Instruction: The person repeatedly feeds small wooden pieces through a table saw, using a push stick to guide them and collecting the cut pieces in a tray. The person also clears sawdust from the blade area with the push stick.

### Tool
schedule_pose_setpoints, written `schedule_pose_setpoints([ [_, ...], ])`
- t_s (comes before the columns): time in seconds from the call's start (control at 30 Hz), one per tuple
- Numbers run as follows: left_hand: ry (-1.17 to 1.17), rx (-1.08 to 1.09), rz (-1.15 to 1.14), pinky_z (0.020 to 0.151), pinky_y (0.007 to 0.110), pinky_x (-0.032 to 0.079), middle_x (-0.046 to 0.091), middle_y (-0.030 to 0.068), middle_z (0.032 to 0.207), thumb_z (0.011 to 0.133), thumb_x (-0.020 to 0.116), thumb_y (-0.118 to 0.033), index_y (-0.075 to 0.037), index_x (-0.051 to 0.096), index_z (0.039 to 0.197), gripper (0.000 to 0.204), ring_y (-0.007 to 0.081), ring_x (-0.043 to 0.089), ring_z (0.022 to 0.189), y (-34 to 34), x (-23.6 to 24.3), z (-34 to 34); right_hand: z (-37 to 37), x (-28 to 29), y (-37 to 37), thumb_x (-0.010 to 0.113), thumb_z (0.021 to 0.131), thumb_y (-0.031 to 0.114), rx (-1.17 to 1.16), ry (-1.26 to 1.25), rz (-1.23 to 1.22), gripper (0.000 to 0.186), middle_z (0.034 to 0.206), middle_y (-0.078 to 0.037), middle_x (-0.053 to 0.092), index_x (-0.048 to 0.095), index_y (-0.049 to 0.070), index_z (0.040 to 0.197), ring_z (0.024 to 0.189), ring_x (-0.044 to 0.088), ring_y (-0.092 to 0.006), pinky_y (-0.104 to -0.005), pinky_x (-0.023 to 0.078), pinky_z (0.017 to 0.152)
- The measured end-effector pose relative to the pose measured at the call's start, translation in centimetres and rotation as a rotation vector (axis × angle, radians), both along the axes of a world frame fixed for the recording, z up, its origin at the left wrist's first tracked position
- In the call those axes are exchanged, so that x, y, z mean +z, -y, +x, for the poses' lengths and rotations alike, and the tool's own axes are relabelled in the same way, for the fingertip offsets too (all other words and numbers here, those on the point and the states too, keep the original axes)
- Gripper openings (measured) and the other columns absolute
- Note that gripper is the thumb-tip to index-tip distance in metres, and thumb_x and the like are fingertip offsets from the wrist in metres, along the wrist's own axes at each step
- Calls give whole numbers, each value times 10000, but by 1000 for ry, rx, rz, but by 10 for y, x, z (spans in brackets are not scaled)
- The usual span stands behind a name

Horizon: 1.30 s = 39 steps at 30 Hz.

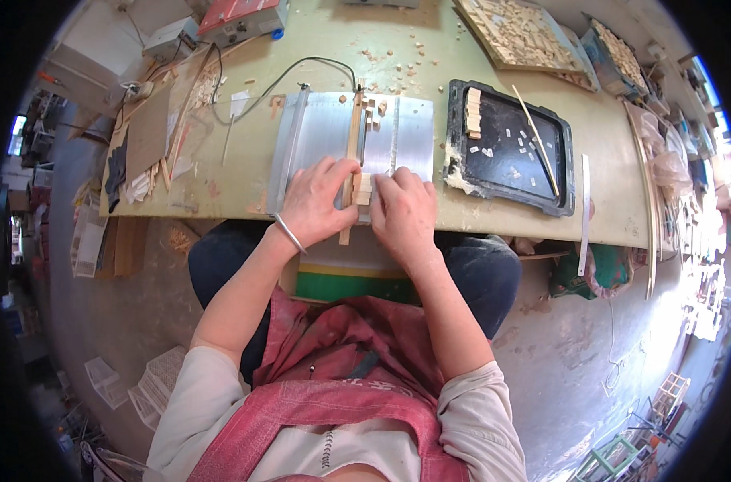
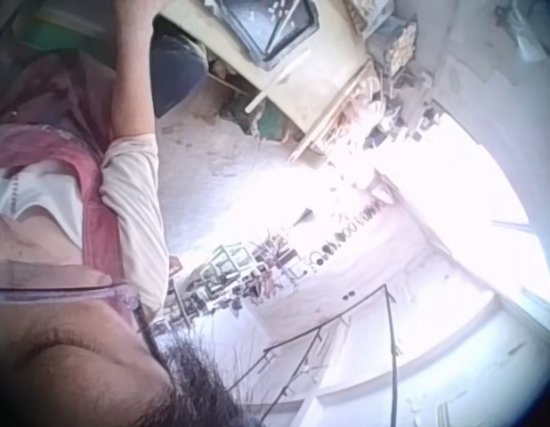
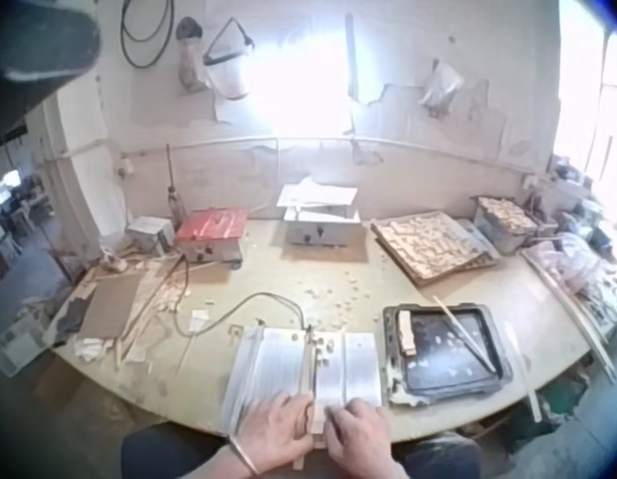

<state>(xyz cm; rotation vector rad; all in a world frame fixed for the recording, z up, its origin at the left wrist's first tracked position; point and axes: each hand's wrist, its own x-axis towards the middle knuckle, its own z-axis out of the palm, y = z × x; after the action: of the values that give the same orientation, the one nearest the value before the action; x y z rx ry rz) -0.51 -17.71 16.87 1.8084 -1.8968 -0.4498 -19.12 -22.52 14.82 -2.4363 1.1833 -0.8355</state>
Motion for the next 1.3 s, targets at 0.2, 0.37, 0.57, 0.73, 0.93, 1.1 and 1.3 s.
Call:
schedule_pose_setpoints([
  [0.2, -4, 2, 5, 862, 490, 474, 622, 115, 1070, 737, 769, -208, -146, 603, 1198, 494, 378, 636, 1036, 1, 1, 1, 0, -1, -6, 704, 859, 35, -22, 30, -3, 134, 891, -97, 619, 722, 44, 992, 866, 621, -311, -428, 438, 791],
  [0.37, -9, 0, -1, 858, 489, 474, 621, 114, 1060, 734, 768, -206, -143, 602, 1184, 484, 379, 634, 1034, 1, 3, -1, -4, 0, -7, 697, 852, 58, 79, 73, 103, 139, 905, -97, 626, 723, 49, 989, 883, 627, -315, -433, 438, 801],
  [0.57, -23, -2, -37, 846, 490, 479, 619, 116, 1054, 736, 766, -207, -145, 606, 1178, 474, 380, 633, 1030, 1, -2, 0, -16, 13, 6, 742, 851, 100, 127, 60, 165, 248, 942, -86, 625, 723, 58, 1095, 934, 629, -312, -423, 438, 847],
  [0.73, -8, -4, -20, 846, 496, 484, 620, 117, 1057, 736, 770, -212, -142, 609, 1184, 482, 381, 636, 1026, 1, -1, 0, -18, 14, 19, 824, 824, 150, 172, -7, 156, 281, 974, -76, 619, 682, 85, 1057, 959, 620, -304, -417, 430, 872],
  [0.93, -8, -8, -7, 852, 494, 486, 627, 115, 1074, 737, 781, -215, -140, 610, 1182, 483, 376, 640, 1042, 3, -2, 1, -16, 11, 19, 846, 809, 177, 165, -26, 238, 303, 982, -76, 623, 663, 83, 1032, 969, 622, -300, -422, 433, 880],
  [1.1, -15, -12, -2, 855, 495, 489, 628, 114, 1079, 737, 781, -213, -138, 611, 1182, 482, 376, 641, 1045, 2, -1, 2, -18, 15, 23, 846, 811, 202, 233, -12, 223, 411, 1010, -85, 629, 708, 87, 1180, 1014, 626, -299, -419, 435, 893],
  [1.3, -80, -8, -41, 864, 468, 520, 634, 112, 1082, 734, 783, -184, -123, 608, 1194, 496, 340, 648, 996, 3, -5, 3, -20, 13, 30, 838, 804, 216, 256, -15, 266, 430, 1029, -88, 638, 728, 91, 1200, 1040, 630, -298, -415, 438, 909],
])
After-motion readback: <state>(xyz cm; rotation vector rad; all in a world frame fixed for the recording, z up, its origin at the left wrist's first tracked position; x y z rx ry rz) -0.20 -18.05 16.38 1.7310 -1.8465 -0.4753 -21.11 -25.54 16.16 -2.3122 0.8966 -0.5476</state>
